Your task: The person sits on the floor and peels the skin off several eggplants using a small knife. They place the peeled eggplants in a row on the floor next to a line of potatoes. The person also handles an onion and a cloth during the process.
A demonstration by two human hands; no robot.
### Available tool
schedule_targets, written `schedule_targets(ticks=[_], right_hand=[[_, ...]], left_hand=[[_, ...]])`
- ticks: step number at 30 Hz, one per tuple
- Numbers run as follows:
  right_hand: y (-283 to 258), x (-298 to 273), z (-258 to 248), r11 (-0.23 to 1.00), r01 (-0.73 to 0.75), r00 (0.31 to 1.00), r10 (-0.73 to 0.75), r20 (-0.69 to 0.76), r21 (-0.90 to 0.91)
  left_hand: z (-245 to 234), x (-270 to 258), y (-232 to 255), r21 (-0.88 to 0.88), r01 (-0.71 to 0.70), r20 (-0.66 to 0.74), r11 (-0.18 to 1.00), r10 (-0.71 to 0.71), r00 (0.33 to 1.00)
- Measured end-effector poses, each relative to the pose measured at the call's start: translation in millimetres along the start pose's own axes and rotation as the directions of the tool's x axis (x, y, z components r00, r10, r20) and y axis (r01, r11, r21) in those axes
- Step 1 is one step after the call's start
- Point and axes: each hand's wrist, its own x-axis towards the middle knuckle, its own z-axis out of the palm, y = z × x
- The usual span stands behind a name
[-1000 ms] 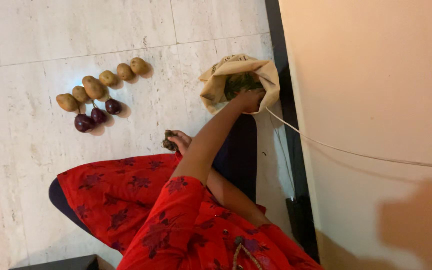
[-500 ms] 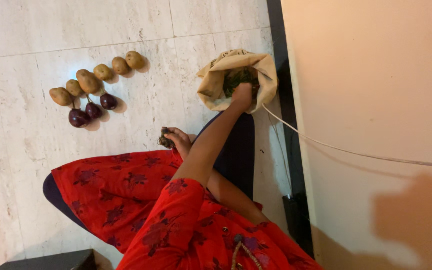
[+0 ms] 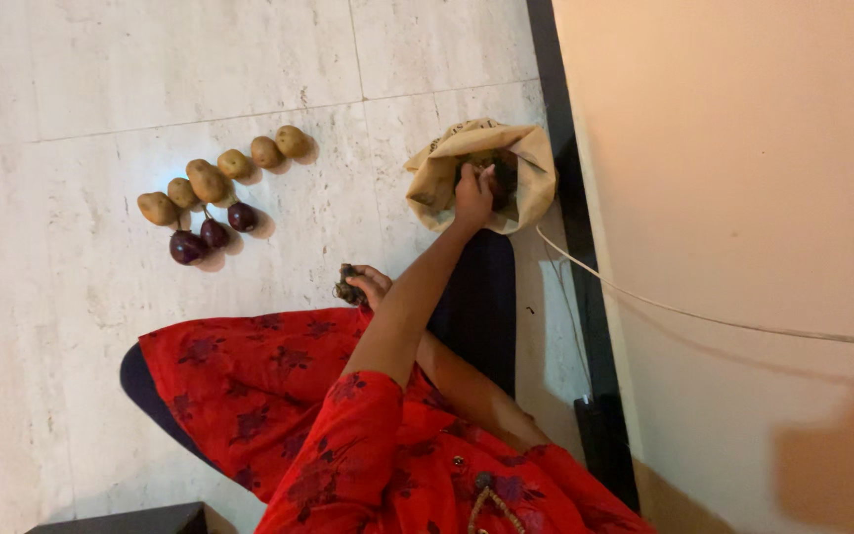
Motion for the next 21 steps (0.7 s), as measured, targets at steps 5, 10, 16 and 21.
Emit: schedule_targets(ticks=[5,10,16,21], right_hand=[[-14,-1,4,0.984,-0.173,0.985,0.173,-0.003,-0.048],[-1,4,-1,0.985,-0.127,0.988,0.116,0.097,0.12],[13,25,-36,0.753,-0.218,0.972,0.114,0.204,0.621],[22,15,-42,0.809,-0.162,0.981,0.069,0.182,0.565]], left_hand=[[-43,19,11,-0.214,0.002,-0.212,0.977,-0.048,0.976],[-110,9,39,-0.734,0.294,-0.04,0.613,-0.471,0.881],[-236,-15,74,-0.843,0.311,0.045,0.438,-0.52,0.853],[-337,-74,28,-0.885,0.244,-0.016,0.397,-0.549,0.836]])
